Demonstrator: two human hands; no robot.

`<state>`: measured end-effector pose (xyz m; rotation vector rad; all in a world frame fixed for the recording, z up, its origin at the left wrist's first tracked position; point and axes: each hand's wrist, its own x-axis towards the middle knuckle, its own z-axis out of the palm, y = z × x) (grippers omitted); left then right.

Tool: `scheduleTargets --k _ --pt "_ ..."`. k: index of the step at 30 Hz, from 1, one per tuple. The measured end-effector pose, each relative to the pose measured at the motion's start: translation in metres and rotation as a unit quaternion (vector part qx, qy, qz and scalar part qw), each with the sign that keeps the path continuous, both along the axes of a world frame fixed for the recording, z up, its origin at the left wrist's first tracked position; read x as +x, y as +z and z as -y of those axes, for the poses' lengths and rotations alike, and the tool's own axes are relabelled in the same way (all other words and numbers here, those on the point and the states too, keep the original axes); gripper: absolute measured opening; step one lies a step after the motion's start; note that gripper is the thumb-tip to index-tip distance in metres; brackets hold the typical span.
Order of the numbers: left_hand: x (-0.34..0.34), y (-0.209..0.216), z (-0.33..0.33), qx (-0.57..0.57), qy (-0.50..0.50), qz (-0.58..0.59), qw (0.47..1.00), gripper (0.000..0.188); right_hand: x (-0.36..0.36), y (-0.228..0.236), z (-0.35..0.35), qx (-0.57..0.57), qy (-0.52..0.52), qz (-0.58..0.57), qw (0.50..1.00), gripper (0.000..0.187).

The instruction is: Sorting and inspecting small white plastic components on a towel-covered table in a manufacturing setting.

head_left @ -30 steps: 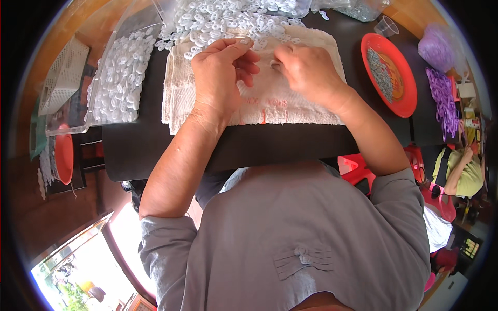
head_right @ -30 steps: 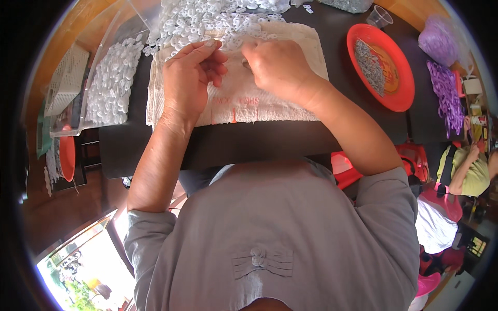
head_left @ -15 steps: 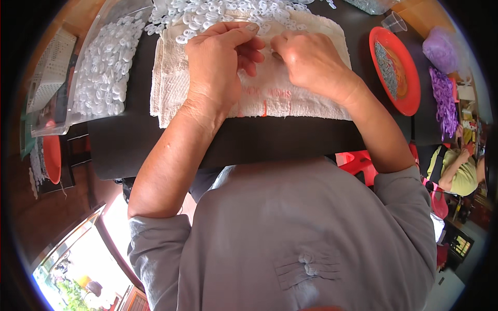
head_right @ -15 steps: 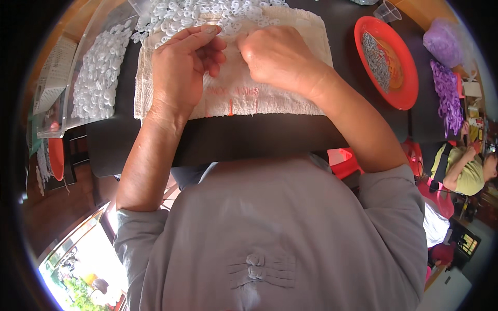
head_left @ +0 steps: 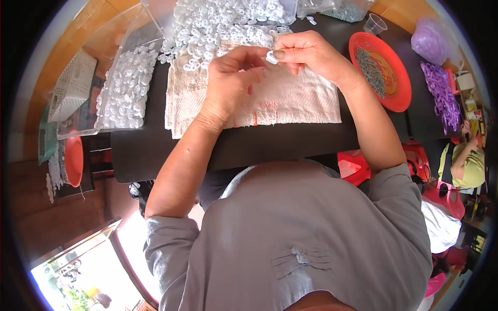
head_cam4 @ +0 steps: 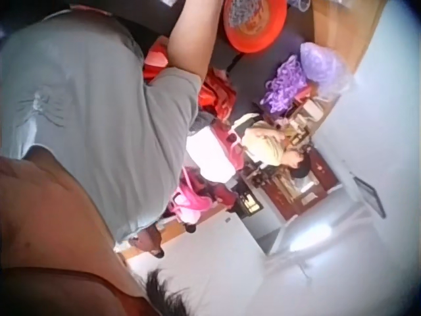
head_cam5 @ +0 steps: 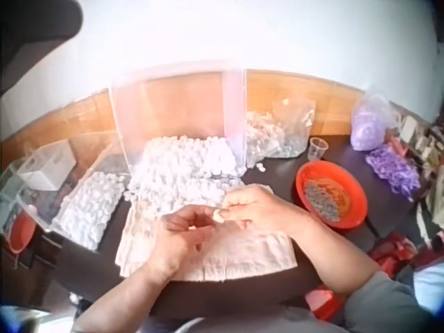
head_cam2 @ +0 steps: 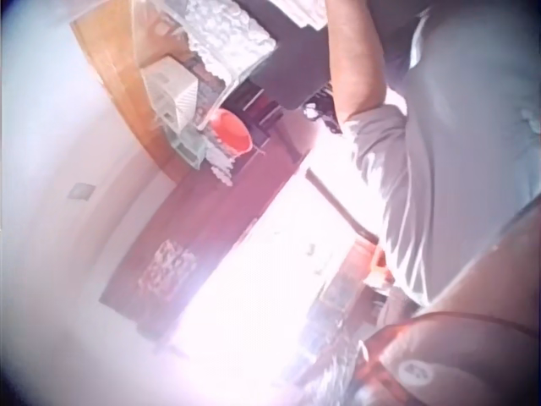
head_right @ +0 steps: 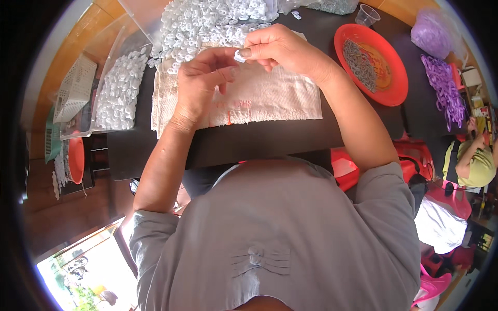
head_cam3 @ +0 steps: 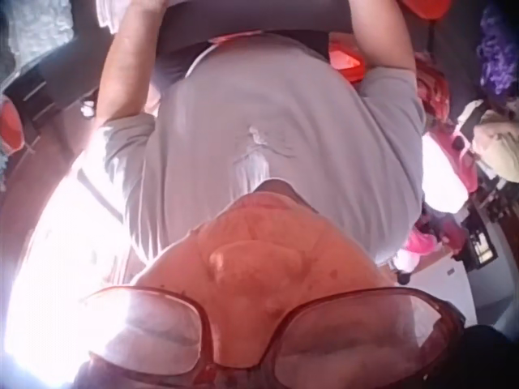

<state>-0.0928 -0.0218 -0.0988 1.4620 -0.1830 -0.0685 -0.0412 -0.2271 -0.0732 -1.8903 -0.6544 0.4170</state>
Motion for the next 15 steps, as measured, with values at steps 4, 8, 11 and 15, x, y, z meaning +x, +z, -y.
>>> scheduleTargets --k 4,8,11,15 --pt "-0.0076 0.0011 0.0066 0.042 0.008 0.024 0.999 0.030 -0.0033 0.0018 -0.0008 0.071 0.013 -0.023 0.997 0.027" --pt "-0.0100 0.0029 0.0086 0.025 0.010 0.062 0.998 0.031 -0.0032 0.0015 -0.0006 0.055 0.037 -0.027 0.997 0.026" --pt "-0.0124 -0.0014 0.0085 0.020 0.003 0.102 0.995 0.030 -0.0055 0.0020 -0.0011 0.066 0.046 -0.046 0.996 0.024" --pt "-0.0130 -0.0048 0.0120 0.017 0.007 0.167 0.986 0.030 -0.0058 0.0036 0.0012 0.075 0.056 -0.082 0.992 0.024"
